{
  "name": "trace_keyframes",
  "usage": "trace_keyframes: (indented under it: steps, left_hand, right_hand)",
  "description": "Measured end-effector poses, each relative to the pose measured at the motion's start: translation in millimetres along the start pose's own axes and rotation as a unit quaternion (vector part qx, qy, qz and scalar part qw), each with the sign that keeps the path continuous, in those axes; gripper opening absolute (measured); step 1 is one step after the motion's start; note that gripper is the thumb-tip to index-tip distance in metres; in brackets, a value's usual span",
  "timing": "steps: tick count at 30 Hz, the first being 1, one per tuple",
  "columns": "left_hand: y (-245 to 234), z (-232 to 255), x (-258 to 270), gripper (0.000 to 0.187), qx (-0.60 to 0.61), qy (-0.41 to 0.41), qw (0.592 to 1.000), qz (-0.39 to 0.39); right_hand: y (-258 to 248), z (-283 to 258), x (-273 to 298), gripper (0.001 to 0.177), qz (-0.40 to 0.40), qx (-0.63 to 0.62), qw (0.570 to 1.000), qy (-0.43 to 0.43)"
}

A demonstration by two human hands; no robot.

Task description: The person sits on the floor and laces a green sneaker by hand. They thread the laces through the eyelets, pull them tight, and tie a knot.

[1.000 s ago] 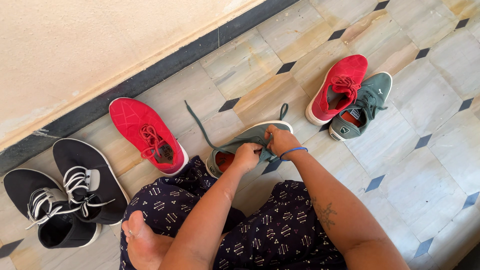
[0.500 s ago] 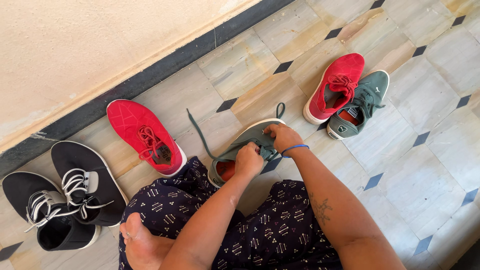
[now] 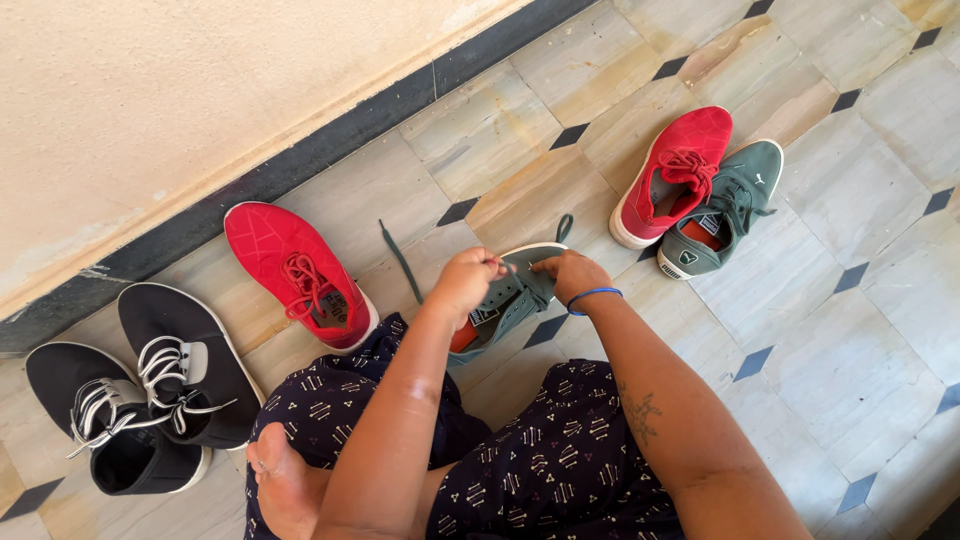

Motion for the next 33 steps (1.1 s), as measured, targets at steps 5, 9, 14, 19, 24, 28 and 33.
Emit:
trace_keyframes:
  steps: [5,9,14,19,24,28,33]
  left_hand:
    - [1.1,45.3,26.2,0.009,0.28,-0.008,0.959,-0.044]
    - [-1.3,106.8,63.4,0.012,0.387,0.093,0.916,-0.049]
    - [-23.5,182.7,139.8,0.015,0.423,0.31,0.837,-0.157]
    - [-35.0,208.9,195.6,0.013,0.412,0.416,0.802,-0.12]
    - [-48.3,215.5,215.4,0.012,0.39,0.472,0.786,-0.08]
    - [-49.8,219.0,193.4,0.02,0.193,0.56,0.803,0.06]
    - [-16.5,196.6,174.1,0.059,-0.325,0.566,0.69,0.313]
  right_hand:
    - [-0.2,-3.0,2.2,0.055,-0.013,0.014,1.0,-0.012]
    - [0.1,-5.2,4.9,0.059,-0.027,0.047,0.998,-0.009]
    - [-4.7,-9.1,7.8,0.061,-0.037,0.045,0.998,0.0]
    - [-5.9,-10.3,11.7,0.056,-0.063,-0.01,0.998,0.014]
    - [-2.5,-20.7,13.4,0.053,-0.094,-0.016,0.995,-0.012]
    - [-2.5,-24.7,14.8,0.054,-0.092,-0.009,0.995,-0.041]
    - [-5.2,-27.2,14.7,0.052,-0.064,0.007,0.996,-0.063]
Point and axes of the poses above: each hand's wrist, its own x-axis away from the middle knuckle, its own y-axis out of the palm, z = x × y, the point moved 5 cm from there along -x, towards the middle knuckle, and after that the axes turned 15 degrees about x, right-handed, at the moved point
